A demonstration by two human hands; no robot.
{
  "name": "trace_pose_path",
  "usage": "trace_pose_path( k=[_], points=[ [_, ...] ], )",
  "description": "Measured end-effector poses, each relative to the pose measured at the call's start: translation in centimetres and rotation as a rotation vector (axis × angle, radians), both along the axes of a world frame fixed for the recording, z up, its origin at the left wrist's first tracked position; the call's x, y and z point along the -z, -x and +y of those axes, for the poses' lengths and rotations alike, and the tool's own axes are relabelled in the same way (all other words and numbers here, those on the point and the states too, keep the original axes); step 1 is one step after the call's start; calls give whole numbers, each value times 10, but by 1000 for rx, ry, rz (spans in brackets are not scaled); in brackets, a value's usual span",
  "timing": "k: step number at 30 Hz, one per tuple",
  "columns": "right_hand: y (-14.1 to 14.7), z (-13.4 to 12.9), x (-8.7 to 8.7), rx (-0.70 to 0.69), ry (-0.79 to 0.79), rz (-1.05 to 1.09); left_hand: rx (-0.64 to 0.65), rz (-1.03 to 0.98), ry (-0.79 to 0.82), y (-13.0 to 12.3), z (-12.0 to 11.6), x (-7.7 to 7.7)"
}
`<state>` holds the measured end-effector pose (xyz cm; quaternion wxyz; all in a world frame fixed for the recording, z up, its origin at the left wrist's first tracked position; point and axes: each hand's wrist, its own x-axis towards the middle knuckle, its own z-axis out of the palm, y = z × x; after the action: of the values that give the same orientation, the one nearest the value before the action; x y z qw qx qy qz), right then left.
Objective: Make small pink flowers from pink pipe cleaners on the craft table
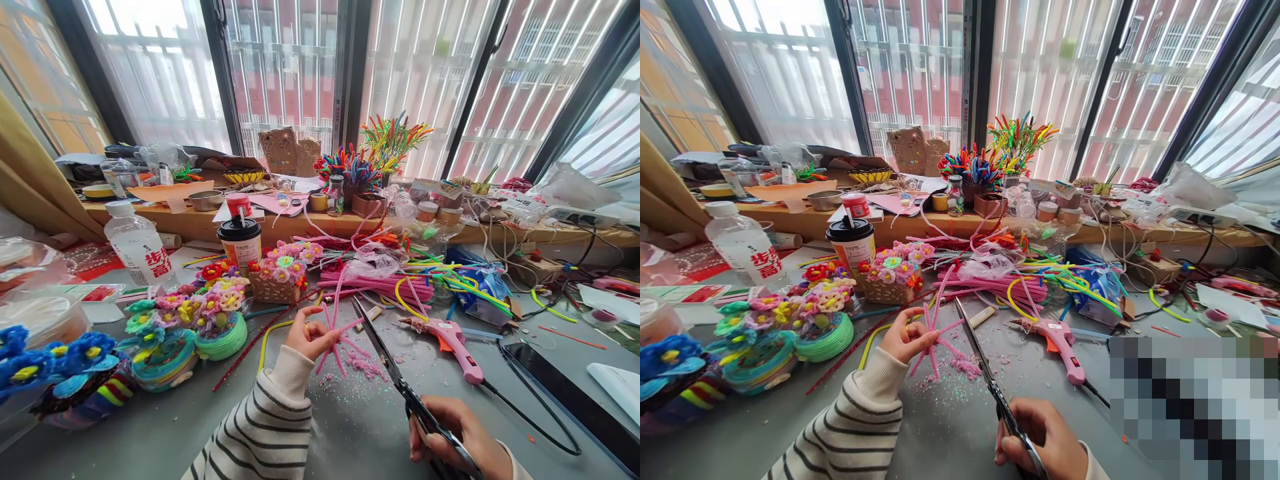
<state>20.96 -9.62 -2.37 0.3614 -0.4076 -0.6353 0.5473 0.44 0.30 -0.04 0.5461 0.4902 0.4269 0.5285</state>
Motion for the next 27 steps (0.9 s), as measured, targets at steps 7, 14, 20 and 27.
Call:
trace_pose_path(
  k=[7,14,20,27],
  points=[
    [-2,-1,-2,-70,3,13,78,9,17,1,-1,-2],
    [-1,-1,2,-36,27,40,92,15,20,1,-1,0],
    [2,-1,11,-8,90,116,94,19,16,1,0,3],
    [10,1,24,38,306,229,87,74,0,6,5,4]
  ],
)
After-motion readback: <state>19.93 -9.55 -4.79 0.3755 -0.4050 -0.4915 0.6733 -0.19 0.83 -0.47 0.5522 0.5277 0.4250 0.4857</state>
